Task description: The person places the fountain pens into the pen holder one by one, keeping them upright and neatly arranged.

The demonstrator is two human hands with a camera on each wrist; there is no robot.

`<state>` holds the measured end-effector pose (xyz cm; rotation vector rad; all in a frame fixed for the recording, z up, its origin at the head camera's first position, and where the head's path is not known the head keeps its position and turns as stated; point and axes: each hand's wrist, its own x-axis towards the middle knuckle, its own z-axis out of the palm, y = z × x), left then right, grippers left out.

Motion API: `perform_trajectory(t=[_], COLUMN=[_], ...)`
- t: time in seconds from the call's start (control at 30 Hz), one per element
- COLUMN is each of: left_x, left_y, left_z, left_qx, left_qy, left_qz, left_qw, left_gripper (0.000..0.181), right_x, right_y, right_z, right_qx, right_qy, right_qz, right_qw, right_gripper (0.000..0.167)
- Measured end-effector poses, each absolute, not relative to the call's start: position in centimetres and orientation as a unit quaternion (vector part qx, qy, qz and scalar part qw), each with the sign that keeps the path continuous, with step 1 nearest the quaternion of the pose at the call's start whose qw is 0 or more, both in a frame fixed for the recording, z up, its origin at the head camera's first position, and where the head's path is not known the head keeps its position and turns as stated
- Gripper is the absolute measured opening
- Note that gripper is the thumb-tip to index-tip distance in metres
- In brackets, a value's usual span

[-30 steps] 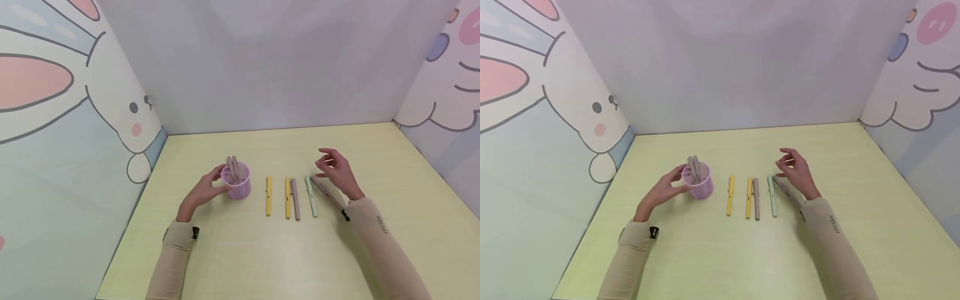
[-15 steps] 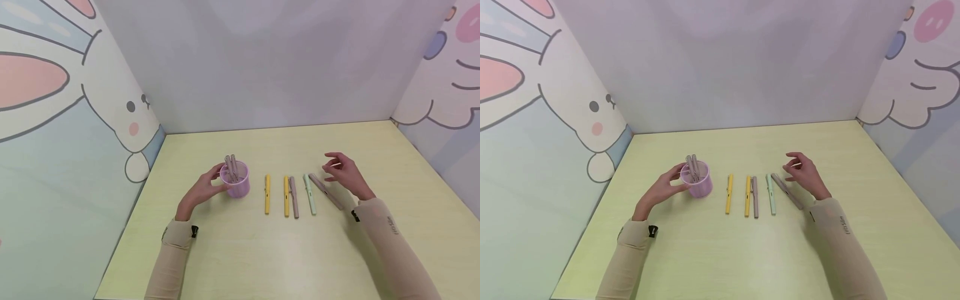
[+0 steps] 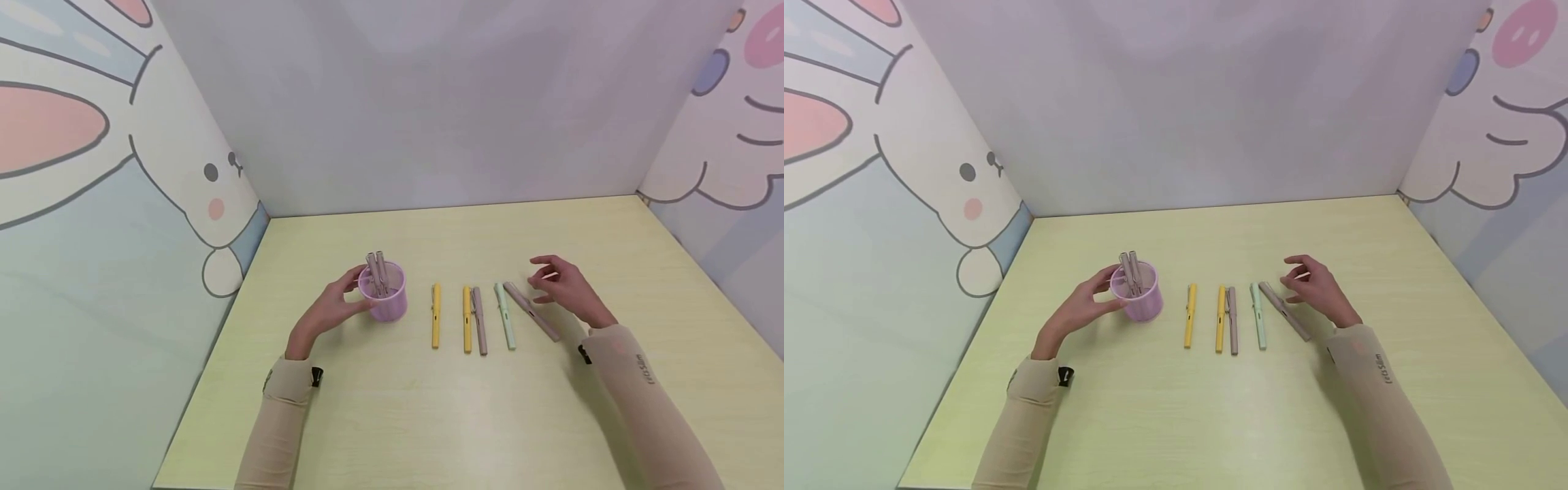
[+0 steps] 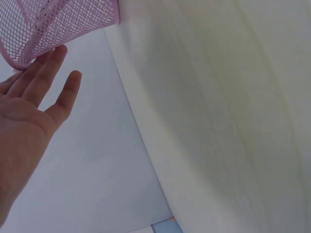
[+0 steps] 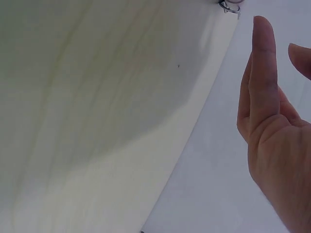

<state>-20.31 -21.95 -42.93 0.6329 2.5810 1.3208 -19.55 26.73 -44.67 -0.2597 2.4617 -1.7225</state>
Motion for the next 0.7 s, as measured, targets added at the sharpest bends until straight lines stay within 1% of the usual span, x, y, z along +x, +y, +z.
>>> perform_trajectory(t=[0.33, 0.7], left_x=[-20.37, -20.38], left_y=[-21.94, -21.96], left_z=[-42.82, -42.86], left_qx=[0.211, 0.214], left_qy=[0.867, 0.866], left_qz=[0.443, 0.444], left_qw=[0.088, 0.09], left_gripper=[0.077, 0.077], right_x=[-19.6, -19.72], right_y=[27.03, 26.52], right_z=[-45.16, -45.47], right_qx=[-0.083, -0.076], right_qy=[0.815, 0.828], right_qz=[-0.562, -0.536], right_qw=[0.117, 0.148], right_gripper=[0.055, 0.051])
